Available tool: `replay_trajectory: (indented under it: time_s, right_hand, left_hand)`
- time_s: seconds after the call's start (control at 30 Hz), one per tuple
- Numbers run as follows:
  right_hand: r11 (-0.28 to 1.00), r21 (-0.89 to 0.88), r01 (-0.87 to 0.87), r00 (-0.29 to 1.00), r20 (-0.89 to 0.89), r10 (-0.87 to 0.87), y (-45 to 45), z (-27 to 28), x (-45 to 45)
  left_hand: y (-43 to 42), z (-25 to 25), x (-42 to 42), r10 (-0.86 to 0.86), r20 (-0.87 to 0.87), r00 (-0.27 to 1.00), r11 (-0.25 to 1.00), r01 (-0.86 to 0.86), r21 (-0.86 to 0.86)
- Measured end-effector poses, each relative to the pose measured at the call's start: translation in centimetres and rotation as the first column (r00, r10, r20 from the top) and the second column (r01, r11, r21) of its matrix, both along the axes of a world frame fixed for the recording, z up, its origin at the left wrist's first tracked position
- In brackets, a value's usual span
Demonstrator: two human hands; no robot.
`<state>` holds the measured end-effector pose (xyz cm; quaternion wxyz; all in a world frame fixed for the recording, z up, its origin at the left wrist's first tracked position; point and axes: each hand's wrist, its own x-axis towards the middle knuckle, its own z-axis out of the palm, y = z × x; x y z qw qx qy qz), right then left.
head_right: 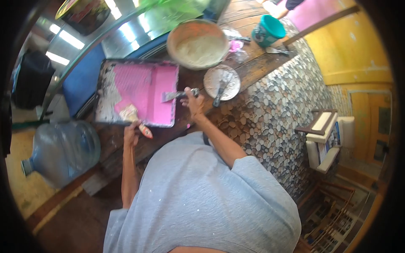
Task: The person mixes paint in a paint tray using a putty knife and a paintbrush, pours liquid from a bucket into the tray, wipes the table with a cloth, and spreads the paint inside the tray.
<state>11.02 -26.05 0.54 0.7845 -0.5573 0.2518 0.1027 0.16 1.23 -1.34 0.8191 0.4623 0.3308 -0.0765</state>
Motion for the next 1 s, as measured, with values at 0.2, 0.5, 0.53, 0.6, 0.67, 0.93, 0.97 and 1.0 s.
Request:
replay_trajectory:
  time_s: [0.2, 0.5, 0.53, 0.6, 0.67, 0.93, 0.97, 1.0]
  right_hand:
    - [0.935, -0.179, 0.307, 0.945, 0.176, -0.277, -5.9, 1.2, 1.1]
    - [0.894, 0.055, 0.445, 0.895, -0.058, -0.442, -27.9, 0.6, 19.3]
    - [0.892, 0.062, 0.447, 0.894, -0.056, -0.444, -29.8, 0.8, 21.3]
    - [0.926, 0.010, 0.376, 0.926, -0.037, -0.376, -32.7, 0.9, 25.0]
    - [0.923, 0.024, 0.383, 0.923, -0.047, -0.382, -34.4, 1.9, 28.1]
    - [0.855, 0.090, 0.511, 0.860, -0.076, -0.505, -38.8, 2.2, 36.7]
    - [0.850, 0.050, 0.524, 0.852, -0.018, -0.524, -39.1, 1.6, 37.2]
    - [0.841, 0.009, 0.541, 0.840, 0.036, -0.541, -38.7, 1.5, 37.3]
  left_hand:
    - [0.8, -0.4, -0.3, -0.092, 0.026, 0.995, 0.996, 0.091, 0.025]
    - [0.4, 0.5, -0.4, -0.039, -0.031, 0.999, 0.998, 0.040, 0.039]
    - [-0.4, 1.5, -0.2, -0.012, -0.049, 0.999, 0.998, 0.015, 0.053]
    - [0.2, 1.1, -0.3, -0.038, -0.066, 0.997, 0.998, 0.041, 0.038]
    - [-0.3, 1.8, -0.1, -0.015, -0.073, 0.997, 0.997, 0.021, 0.080]
    - [0.3, 0.6, -0.9, 0.046, -0.144, 0.989, 0.994, -0.031, 0.104]
    - [0.0, 0.8, -0.8, 0.067, -0.133, 0.989, 0.992, -0.052, 0.119]
    - [0.0, 0.9, -0.7, 0.080, -0.125, 0.989, 0.990, -0.065, 0.123]
